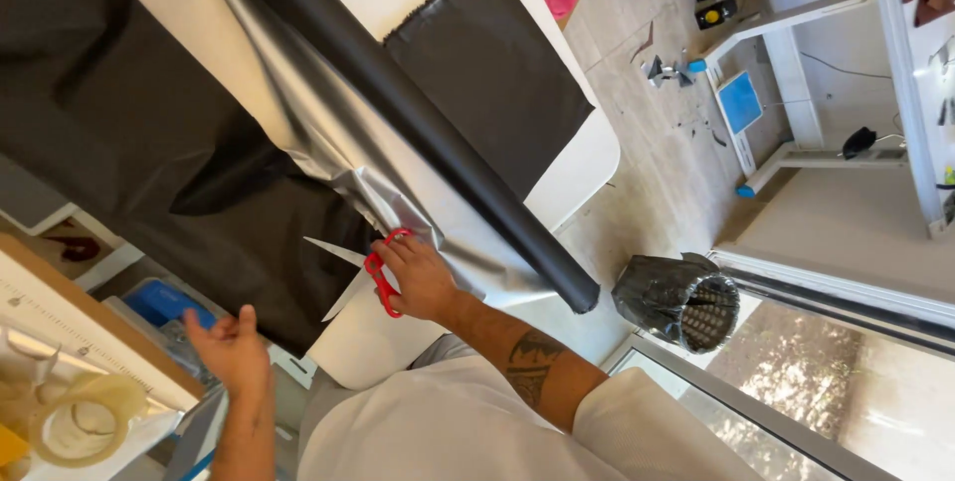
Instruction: Unrolling a roll of black material and cutting a piece from it using scissors on a workshop table.
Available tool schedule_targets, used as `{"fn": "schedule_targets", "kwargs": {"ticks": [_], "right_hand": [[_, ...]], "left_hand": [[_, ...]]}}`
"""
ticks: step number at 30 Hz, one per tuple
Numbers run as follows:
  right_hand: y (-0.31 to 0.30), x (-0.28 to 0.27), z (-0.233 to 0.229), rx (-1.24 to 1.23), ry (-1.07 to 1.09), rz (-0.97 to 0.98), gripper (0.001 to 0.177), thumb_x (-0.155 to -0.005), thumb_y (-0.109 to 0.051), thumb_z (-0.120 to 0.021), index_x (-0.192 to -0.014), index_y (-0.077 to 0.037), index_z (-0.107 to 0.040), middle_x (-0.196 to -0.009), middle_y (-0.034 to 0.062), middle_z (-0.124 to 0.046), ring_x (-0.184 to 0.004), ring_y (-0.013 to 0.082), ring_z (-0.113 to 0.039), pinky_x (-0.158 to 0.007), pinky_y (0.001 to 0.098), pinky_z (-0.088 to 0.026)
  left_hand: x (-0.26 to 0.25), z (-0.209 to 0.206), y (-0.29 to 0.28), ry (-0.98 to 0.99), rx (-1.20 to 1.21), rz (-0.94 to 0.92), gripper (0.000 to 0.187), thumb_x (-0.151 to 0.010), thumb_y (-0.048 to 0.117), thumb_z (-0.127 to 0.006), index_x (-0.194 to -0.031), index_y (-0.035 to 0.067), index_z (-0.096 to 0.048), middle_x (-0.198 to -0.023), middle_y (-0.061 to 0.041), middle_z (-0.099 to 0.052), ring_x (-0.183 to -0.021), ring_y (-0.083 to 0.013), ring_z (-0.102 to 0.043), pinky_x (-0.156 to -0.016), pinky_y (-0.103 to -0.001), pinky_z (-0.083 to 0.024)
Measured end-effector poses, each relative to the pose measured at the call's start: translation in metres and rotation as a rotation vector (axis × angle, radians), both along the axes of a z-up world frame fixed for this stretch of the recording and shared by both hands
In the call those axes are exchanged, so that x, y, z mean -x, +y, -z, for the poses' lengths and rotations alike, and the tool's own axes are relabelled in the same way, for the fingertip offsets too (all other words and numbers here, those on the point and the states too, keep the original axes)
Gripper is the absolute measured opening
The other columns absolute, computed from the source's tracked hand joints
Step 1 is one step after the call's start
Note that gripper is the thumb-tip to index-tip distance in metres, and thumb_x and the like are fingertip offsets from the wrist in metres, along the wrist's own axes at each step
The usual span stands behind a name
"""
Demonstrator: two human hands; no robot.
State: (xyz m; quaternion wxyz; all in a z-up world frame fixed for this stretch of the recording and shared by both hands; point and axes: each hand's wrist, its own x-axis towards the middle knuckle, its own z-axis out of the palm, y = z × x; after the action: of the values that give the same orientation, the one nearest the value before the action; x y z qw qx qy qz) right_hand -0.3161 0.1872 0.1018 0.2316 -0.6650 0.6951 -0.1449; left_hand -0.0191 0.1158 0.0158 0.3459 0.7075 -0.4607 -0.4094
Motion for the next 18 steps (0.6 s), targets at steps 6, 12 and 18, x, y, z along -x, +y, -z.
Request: {"fn": "schedule_targets", "kwargs": {"ticks": [6,12,18], "right_hand": [[-0.010,-0.006,-0.011,0.000,-0.017,0.022,0.068,-0.069,-0.016,-0.074,-0.132,-0.002,-0.054,-0.109,0.0133,-0.068,-0.102,0.0346,-0.057,-0.087,0.0445,-0.052],[-0.006,-0.009,-0.003,-0.062,0.094,-0.001,0.080,-0.064,-0.020,-0.078,-0.137,-0.004,-0.052,-0.116,0.0134,-0.066,-0.109,0.0351,-0.054,-0.087,0.0446,-0.052],[0.012,-0.003,0.005,0.021,0.084,-0.028,0.085,-0.059,-0.023,-0.082,-0.137,-0.005,-0.053,-0.112,0.0134,-0.067,-0.106,0.0334,-0.058,-0.089,0.0432,-0.050]], "left_hand": [[-0.022,-0.005,0.005,0.362,-0.378,-0.072,0.080,-0.087,0.000,-0.073,-0.160,0.008,-0.039,-0.069,0.007,-0.047,-0.070,-0.0027,-0.050,-0.073,-0.028,-0.054],[-0.023,-0.012,0.012,0.404,-0.597,-0.015,0.079,-0.086,0.004,-0.076,-0.157,0.008,-0.041,-0.081,0.000,-0.064,-0.092,-0.0133,-0.064,-0.089,-0.040,-0.058],[-0.042,0.065,0.030,0.346,-0.444,-0.040,0.055,-0.079,0.002,-0.086,-0.130,0.007,-0.065,-0.075,0.003,-0.053,-0.074,-0.0089,-0.057,-0.076,-0.030,-0.060]]}}
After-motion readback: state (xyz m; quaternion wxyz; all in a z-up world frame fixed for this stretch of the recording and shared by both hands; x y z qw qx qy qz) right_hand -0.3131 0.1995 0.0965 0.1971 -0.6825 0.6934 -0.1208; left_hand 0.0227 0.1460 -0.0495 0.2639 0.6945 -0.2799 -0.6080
